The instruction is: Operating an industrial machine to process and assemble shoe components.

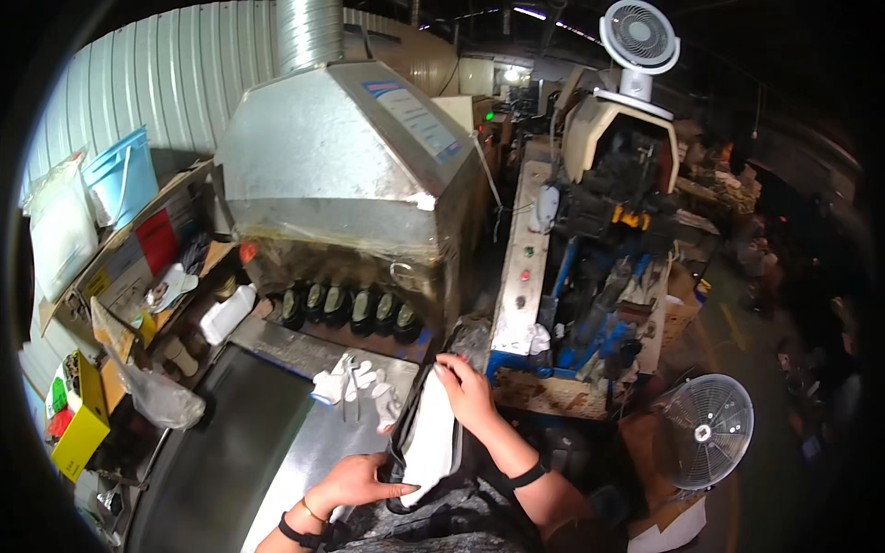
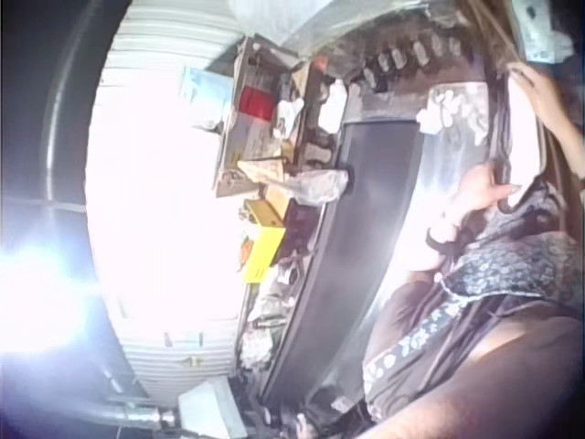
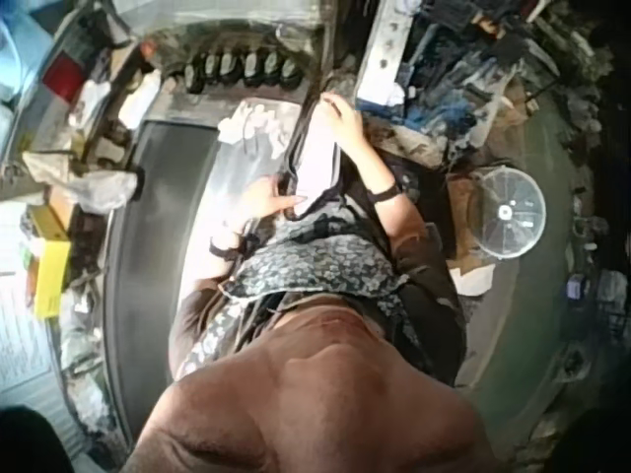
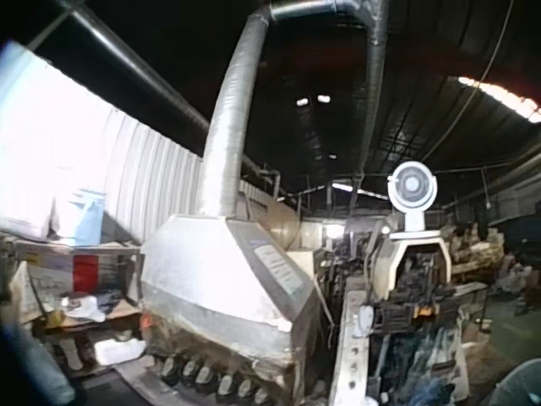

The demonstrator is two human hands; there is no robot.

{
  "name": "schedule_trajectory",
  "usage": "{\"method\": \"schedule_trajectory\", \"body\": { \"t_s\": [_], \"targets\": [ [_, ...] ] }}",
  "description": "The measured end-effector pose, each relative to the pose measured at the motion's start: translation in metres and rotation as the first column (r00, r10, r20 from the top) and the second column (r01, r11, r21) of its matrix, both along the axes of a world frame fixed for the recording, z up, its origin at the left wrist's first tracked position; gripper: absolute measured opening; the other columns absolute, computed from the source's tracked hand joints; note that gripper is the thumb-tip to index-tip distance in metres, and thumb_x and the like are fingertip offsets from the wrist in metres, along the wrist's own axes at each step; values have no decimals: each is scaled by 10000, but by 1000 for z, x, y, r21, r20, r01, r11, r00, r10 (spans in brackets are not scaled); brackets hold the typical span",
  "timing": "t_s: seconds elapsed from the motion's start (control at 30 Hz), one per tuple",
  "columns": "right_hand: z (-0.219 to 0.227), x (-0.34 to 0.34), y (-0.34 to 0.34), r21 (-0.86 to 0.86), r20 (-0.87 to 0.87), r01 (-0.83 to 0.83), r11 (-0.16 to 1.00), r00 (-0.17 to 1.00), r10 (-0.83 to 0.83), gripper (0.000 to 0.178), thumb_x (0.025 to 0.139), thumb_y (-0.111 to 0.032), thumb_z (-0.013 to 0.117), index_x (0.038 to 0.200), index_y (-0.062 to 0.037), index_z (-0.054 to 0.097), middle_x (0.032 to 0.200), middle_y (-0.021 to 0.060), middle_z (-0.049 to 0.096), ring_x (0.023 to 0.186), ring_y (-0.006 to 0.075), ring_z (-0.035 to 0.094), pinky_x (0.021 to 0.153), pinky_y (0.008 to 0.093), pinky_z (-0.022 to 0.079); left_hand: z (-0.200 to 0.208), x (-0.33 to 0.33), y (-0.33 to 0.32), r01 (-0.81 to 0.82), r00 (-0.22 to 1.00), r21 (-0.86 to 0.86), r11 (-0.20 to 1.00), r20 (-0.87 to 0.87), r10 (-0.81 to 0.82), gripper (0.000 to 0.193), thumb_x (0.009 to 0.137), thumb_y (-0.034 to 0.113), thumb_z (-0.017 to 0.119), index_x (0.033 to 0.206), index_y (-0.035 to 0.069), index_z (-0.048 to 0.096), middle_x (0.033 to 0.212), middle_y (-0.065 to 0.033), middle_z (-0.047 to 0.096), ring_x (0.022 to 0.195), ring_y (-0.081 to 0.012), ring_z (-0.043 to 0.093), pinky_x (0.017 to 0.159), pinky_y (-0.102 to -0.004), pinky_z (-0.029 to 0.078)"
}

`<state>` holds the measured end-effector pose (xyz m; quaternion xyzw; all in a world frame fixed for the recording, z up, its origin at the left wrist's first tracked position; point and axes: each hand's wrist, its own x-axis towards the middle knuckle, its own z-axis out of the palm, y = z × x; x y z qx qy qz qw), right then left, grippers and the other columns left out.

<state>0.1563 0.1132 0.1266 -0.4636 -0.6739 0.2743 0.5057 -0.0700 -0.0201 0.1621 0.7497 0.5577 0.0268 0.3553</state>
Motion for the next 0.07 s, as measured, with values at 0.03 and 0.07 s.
{"method": "schedule_trajectory", "body": {
  "t_s": [0.03,0.07],
  "targets": [
    [-16,15,1,60,30,-11,998,999,9,249,939,-171,658,1149,-38,665,982,163,717,932,213,695,828,335,530,-5,7,16,80,993,-40,996,94,-76,910,739,755,648,1146,-58,597,950,-277,673,906,-414,661,798,-450,508],
    [-36,30,2,116,60,-18,993,998,11,258,921,-212,692,1124,-52,683,949,192,715,959,260,711,847,356,540,-11,21,27,52,998,18,999,26,-52,1012,767,729,644,1414,-16,421,1042,-284,677,1001,-394,670,885,-422,511]
  ]
}}
